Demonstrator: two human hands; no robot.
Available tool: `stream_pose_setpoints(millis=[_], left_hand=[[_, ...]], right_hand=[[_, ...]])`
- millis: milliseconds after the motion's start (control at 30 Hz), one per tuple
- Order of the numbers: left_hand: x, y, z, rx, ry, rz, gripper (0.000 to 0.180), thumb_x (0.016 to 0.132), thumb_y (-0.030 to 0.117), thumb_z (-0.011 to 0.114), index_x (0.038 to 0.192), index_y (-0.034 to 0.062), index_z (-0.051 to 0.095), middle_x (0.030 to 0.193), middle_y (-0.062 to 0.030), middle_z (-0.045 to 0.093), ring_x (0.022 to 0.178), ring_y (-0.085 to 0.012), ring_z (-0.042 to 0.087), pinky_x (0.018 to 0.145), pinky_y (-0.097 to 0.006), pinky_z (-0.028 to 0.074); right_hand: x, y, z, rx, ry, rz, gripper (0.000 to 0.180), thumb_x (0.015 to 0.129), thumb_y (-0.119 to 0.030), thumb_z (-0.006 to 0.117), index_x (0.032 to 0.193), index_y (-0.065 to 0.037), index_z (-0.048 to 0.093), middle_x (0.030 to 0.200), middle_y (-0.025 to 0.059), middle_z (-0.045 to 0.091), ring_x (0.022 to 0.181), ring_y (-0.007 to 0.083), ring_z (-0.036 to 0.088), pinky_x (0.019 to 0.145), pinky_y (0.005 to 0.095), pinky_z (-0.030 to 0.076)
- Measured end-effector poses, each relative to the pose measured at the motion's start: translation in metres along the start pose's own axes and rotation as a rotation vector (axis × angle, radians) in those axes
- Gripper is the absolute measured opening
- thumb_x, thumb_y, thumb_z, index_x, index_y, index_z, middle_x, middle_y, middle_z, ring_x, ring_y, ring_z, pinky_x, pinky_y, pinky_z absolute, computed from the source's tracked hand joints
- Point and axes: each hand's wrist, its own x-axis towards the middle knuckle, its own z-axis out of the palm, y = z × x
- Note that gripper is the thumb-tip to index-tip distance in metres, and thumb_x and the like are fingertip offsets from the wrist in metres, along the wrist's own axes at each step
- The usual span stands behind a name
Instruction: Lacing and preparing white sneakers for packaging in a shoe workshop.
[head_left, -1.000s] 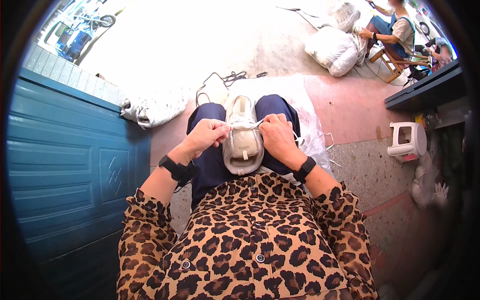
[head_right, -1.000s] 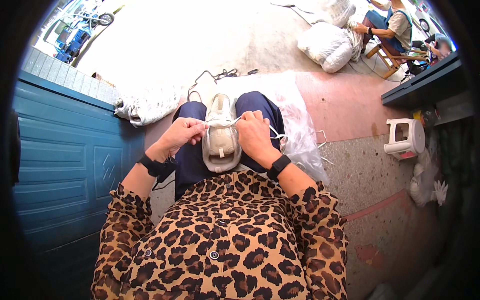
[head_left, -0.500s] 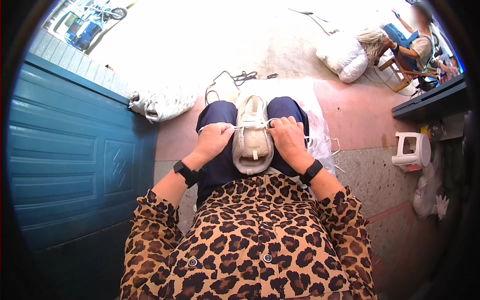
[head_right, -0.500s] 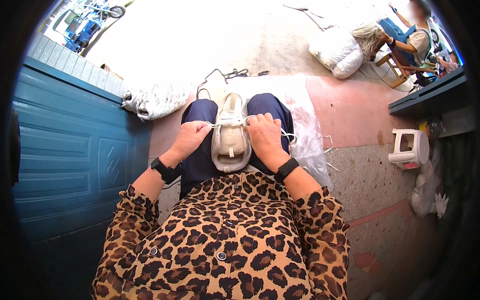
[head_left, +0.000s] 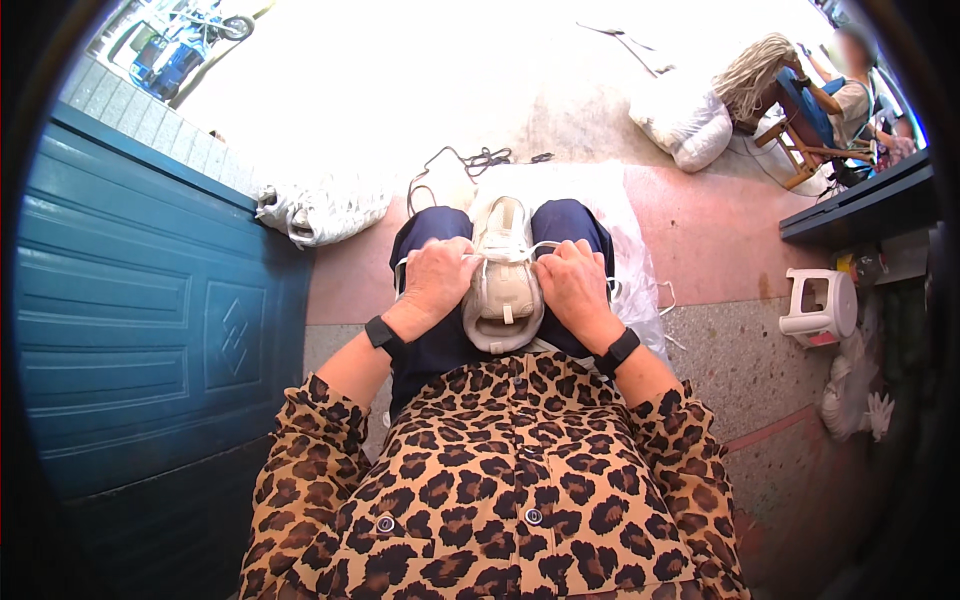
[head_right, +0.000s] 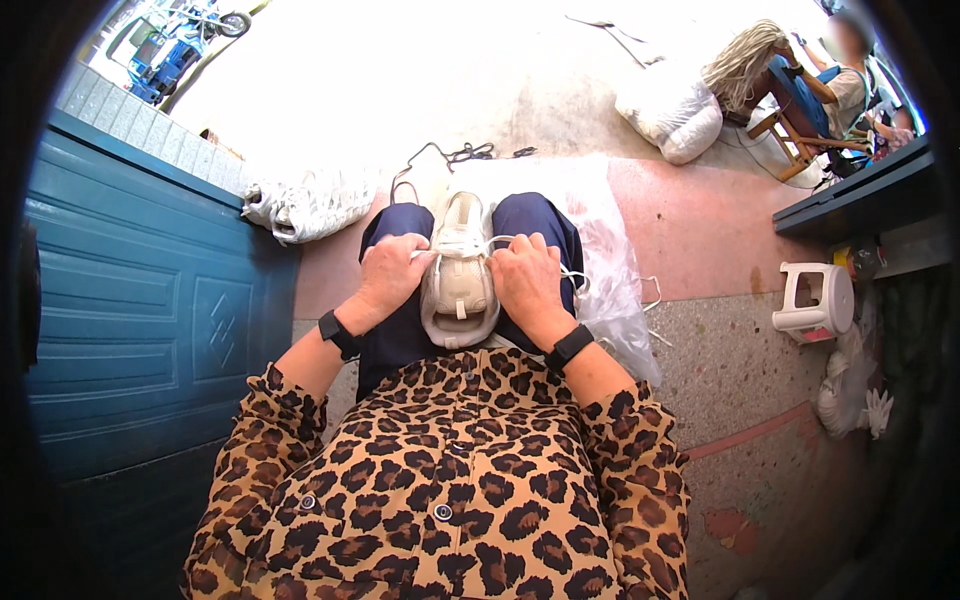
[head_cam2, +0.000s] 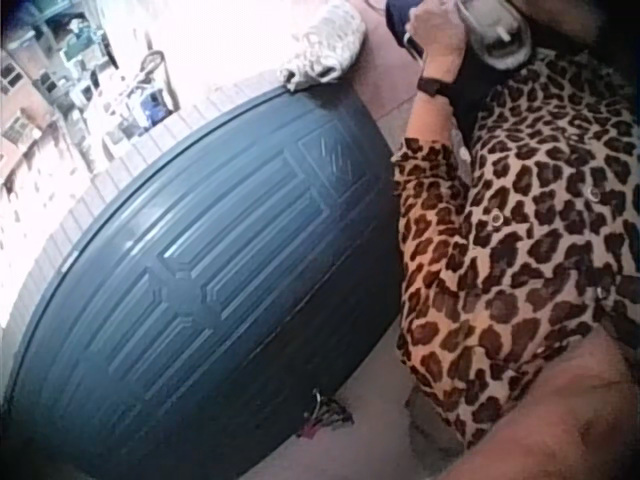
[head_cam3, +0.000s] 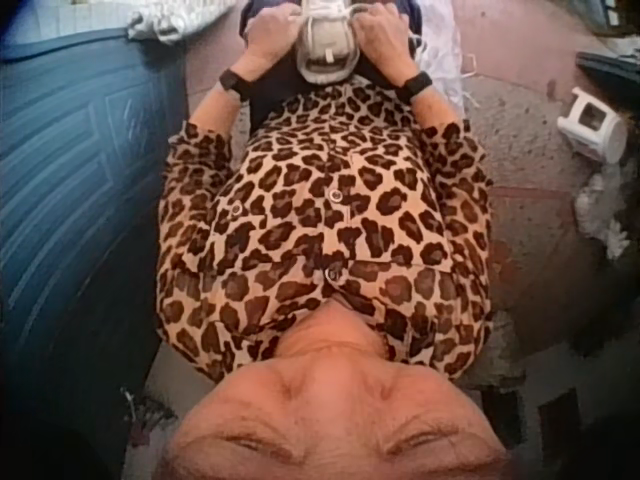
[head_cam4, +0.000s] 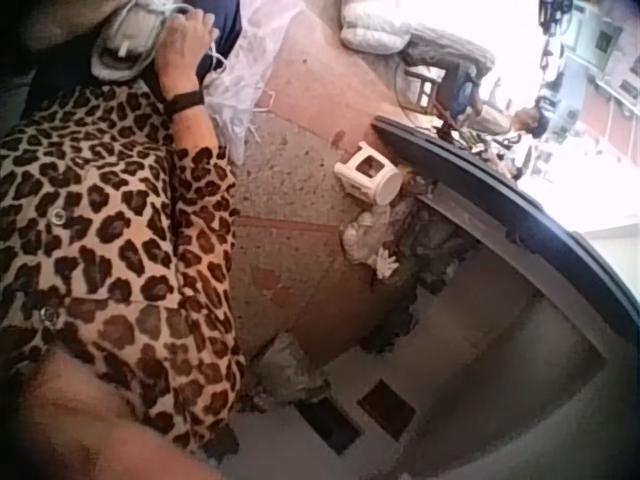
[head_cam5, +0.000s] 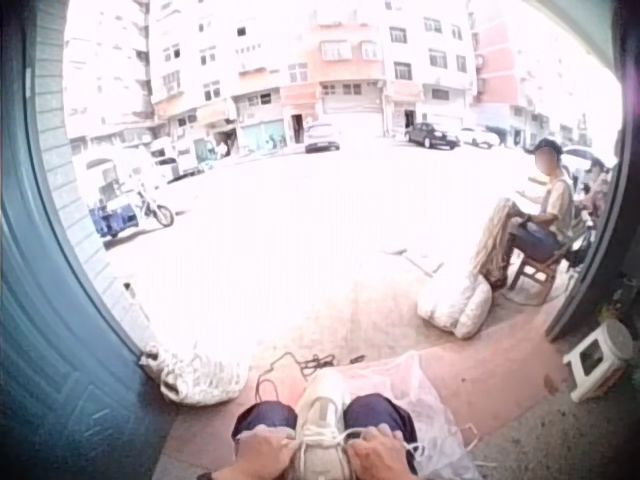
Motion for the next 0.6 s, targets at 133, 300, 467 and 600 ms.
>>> stream_pose_setpoints(millis=[133,300,467,600], left_hand=[[-0.012,0.013,-0.006,0.330,0.165,0.216,0.027,0.073,0.033,0.064,0.083,0.0079,0.064,0.077,-0.0079,0.061,0.082,-0.0251,0.053,0.068,-0.038,0.041],[-0.017,0.014,-0.002,0.367,0.055,0.229,0.017,0.073,0.024,0.063,0.079,0.0083,0.063,0.079,-0.0054,0.060,0.085,-0.0250,0.051,0.069,-0.039,0.041],[-0.005,0.004,-0.005,0.049,0.072,0.189,0.012,0.074,0.019,0.059,0.075,0.0076,0.064,0.077,-0.0071,0.060,0.083,-0.0271,0.051,0.067,-0.039,0.044],[0.021,0.021,0.010,-0.006,0.027,0.155,0.013,0.078,0.015,0.057,0.082,0.0057,0.064,0.082,-0.0123,0.063,0.081,-0.0312,0.058,0.071,-0.040,0.046]], right_hand=[[-0.004,-0.007,-0.008,-0.051,-0.060,0.000,0.026,0.079,-0.031,0.057,0.071,-0.007,0.063,0.084,0.0081,0.056,0.087,0.0244,0.049,0.074,0.0395,0.036],[0.000,0.000,-0.013,-0.068,-0.222,-0.010,0.026,0.081,-0.029,0.054,0.078,-0.005,0.063,0.088,0.0103,0.056,0.092,0.0276,0.049,0.075,0.0433,0.038],[0.002,0.012,-0.004,0.087,-0.213,-0.007,0.020,0.081,-0.020,0.050,0.081,-0.006,0.064,0.085,0.0141,0.059,0.085,0.0315,0.053,0.072,0.0444,0.041],[-0.002,0.012,0.007,0.120,-0.028,-0.082,0.013,0.077,-0.014,0.054,0.075,-0.006,0.064,0.069,0.0154,0.058,0.069,0.0343,0.055,0.062,0.0444,0.043]])
